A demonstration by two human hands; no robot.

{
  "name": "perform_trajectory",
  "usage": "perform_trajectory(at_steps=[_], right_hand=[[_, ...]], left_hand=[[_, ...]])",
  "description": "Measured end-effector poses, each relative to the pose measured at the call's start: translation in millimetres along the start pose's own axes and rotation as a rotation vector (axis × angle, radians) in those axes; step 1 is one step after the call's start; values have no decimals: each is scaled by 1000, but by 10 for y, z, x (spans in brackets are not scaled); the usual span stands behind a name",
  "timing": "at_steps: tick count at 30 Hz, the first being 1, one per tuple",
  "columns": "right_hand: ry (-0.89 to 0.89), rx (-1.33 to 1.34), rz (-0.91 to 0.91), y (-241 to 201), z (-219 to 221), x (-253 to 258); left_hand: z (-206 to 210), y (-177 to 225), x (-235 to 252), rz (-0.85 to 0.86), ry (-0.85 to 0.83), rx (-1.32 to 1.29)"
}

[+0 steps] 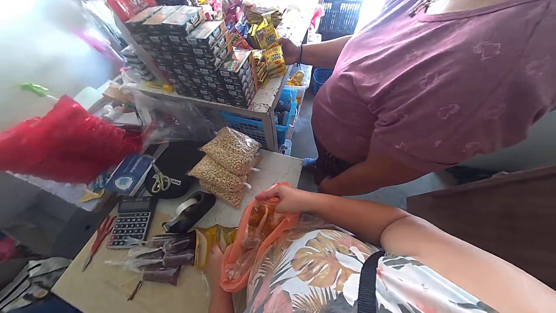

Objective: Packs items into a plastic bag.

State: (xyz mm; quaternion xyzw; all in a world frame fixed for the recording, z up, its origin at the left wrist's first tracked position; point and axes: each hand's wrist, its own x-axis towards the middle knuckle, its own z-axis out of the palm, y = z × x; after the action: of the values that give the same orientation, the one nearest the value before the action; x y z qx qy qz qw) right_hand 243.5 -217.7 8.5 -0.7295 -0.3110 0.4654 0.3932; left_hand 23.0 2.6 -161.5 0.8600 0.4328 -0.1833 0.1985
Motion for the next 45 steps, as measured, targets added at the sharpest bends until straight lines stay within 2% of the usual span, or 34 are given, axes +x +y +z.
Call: perform_trajectory(at_steps=[4, 7, 10, 12, 16, 19, 22, 25, 27, 30, 32, 35, 37, 41, 45], right_hand=[[25, -29, 34, -101, -49, -75], [34, -32, 34, -52, -29, -82], [38, -39, 19, 36, 53, -38], [71, -40, 61, 17, 77, -31], [106, -47, 102, -62, 112, -51], [104, -72, 81, -5, 108, 4], [104, -65, 75, 27, 107, 36], [108, -48, 64, 9, 127, 36], [106, -56, 57, -16, 129, 53], [115, -79, 44, -35, 137, 92], [119, -89, 43, -35, 152, 119], [149, -107, 58, -50, 198, 141], [152, -130, 73, -96, 215, 149], [89, -148, 126, -266, 187, 178], [50, -146, 158, -291, 161, 207]], left_hand=[[127, -200, 182, -5, 36, -319], [-297, -149, -24, -113, -64, -479], [-574, -249, -168, -176, -29, -643], [-690, -363, -225, -146, 3, -688], [-717, -462, -218, -61, -34, -644], [-389, -386, -196, -35, -63, -550], [30, -315, -90, 5, -21, -561], [205, -296, 31, 24, 6, -538], [178, -294, 72, 40, -14, -434], [-83, -379, 78, 104, -55, -349], [-314, -570, 124, 153, 77, -403], [-614, -1056, 490, 160, 501, -454], [-898, -1398, 895, 51, 653, -460], [-1470, -1867, 1700, -193, 552, -443], [-1699, -2179, 2376, -395, 369, -347]])
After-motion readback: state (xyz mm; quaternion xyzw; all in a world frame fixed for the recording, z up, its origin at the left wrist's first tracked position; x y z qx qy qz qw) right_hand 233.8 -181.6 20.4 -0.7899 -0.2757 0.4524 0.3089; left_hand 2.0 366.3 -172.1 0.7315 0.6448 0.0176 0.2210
